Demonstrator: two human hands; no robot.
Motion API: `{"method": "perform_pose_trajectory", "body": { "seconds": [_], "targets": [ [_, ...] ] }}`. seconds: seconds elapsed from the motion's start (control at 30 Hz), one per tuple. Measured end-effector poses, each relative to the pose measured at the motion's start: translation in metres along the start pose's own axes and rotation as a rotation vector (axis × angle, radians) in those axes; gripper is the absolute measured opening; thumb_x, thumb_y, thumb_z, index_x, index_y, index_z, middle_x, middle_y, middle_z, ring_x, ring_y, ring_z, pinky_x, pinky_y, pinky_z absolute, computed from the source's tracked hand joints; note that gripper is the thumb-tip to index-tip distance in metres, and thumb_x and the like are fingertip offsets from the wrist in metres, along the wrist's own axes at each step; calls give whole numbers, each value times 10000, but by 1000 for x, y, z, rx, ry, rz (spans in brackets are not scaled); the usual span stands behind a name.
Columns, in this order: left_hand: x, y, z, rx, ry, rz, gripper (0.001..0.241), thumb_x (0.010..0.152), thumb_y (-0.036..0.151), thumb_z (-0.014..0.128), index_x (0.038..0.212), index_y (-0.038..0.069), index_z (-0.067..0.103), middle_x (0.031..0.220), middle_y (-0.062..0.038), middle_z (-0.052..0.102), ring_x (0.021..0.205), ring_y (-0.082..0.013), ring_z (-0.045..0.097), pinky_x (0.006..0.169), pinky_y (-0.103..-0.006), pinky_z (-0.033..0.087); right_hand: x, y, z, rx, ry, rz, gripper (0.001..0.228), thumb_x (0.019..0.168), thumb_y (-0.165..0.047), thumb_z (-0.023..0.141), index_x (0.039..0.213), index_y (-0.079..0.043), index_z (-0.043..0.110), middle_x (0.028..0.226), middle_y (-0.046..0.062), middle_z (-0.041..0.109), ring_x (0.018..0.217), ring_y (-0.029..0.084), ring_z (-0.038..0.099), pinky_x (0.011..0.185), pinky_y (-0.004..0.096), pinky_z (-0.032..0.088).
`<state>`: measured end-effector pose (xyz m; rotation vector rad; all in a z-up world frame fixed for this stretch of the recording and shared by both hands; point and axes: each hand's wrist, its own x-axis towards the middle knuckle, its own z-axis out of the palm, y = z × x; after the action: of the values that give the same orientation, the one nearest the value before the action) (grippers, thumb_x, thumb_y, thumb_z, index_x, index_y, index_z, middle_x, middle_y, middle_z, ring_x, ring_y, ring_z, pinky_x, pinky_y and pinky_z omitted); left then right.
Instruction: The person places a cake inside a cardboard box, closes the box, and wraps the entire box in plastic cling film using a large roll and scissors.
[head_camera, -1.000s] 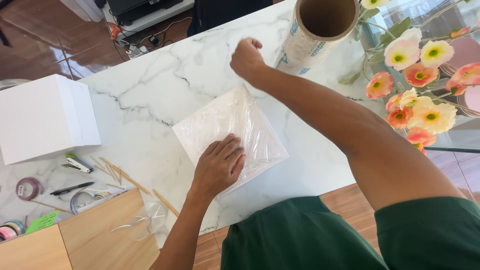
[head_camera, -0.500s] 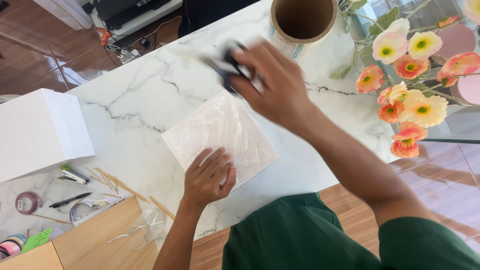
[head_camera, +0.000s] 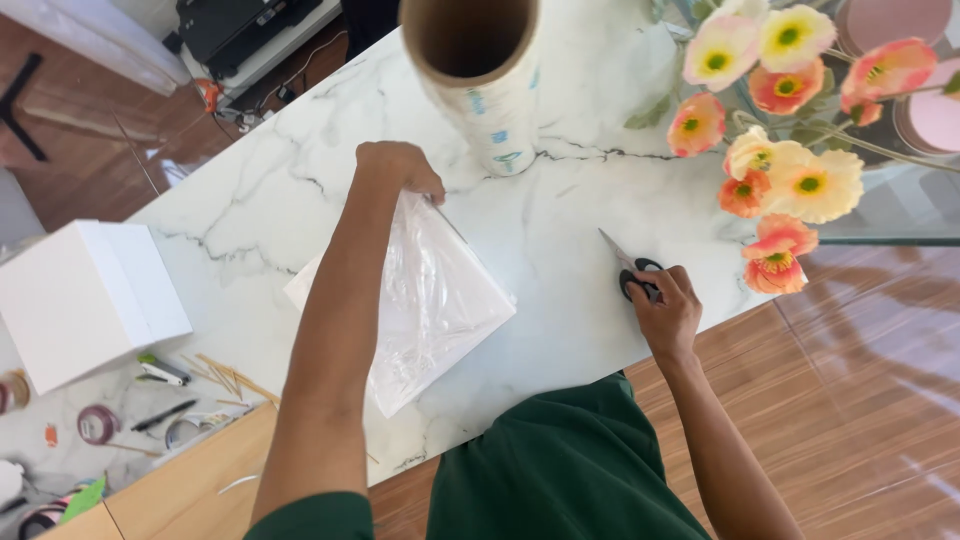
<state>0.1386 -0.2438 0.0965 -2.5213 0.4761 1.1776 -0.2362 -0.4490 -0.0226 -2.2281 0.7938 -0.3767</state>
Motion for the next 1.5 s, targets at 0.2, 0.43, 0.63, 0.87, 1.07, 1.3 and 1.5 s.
{"method": "perform_pose_trajectory", "body": {
  "seconds": [0.2, 0.43, 0.63, 0.87, 1.07, 1.3, 1.5],
  "targets": [
    [115, -6, 58, 251, -100, 160, 371, 844, 209, 598, 1126, 111, 818, 1227, -119, 756, 1086, -340, 722, 896, -467, 560, 5, 12, -5, 79, 92, 25, 178, 857, -123, 853, 1021, -112, 785, 1001, 38, 633, 720, 146, 629, 621, 303, 519],
    [-43, 45, 43, 409, -65, 287, 693, 1021, 672, 299, 1255, 215, 764, 1347, -41, 679, 1307, -233, 575, 1152, -446, 339, 24, -39, -16, -126, 20, -114, 140, 920, -88, 762, 1059, -77, 779, 1013, 98, 646, 709, 231, 649, 597, 359, 528],
    [-144, -2, 39, -439, 168, 684, 476, 1025, 483, 400, 1357, 267, 663, 1331, -85, 687, 1189, -283, 647, 1047, -391, 460, 47, -88, 18, 140, -212, -257, 185, 1000, -86, 654, 1169, -72, 728, 1039, 75, 682, 750, 215, 699, 627, 320, 581],
    [-128, -126, 129, -980, 935, 232, 427, 1085, 322, 473, 1419, 97, 615, 1433, -161, 628, 1368, -276, 575, 1150, -378, 419, 81, -202, 54, 290, -368, -665, 417, 1069, -131, 576, 1473, -48, 520, 1435, 157, 585, 1320, 338, 584, 1058, 418, 516],
    [-128, -107, 194, -570, 960, 199, 610, 1104, 382, 390, 1597, 29, 326, 1682, -180, 289, 1579, -318, 172, 1258, -519, 93, 110, -250, 107, -100, -584, -1008, 611, 1120, -395, 371, 1609, -31, 330, 1693, 116, 291, 1584, 309, 173, 1260, 562, 103],
    [-156, -63, 209, -564, 966, 183, 786, 1057, 497, 440, 1608, -29, 248, 1713, -185, 164, 1593, -314, 68, 1258, -555, 15, 95, -257, 105, -285, -659, -1198, 701, 1101, -487, 333, 1617, -13, 309, 1719, 131, 234, 1594, 300, 91, 1217, 621, -52],
    [-143, -53, 189, -732, 1212, 103, 454, 893, 300, 721, 1237, 49, 565, 1557, -209, 412, 1530, -340, 263, 1252, -571, 117, 91, -260, 104, -61, -604, -1098, 513, 964, -266, 710, 1409, -63, 556, 1586, 129, 469, 1533, 310, 359, 1255, 575, 213]
  ]
}}
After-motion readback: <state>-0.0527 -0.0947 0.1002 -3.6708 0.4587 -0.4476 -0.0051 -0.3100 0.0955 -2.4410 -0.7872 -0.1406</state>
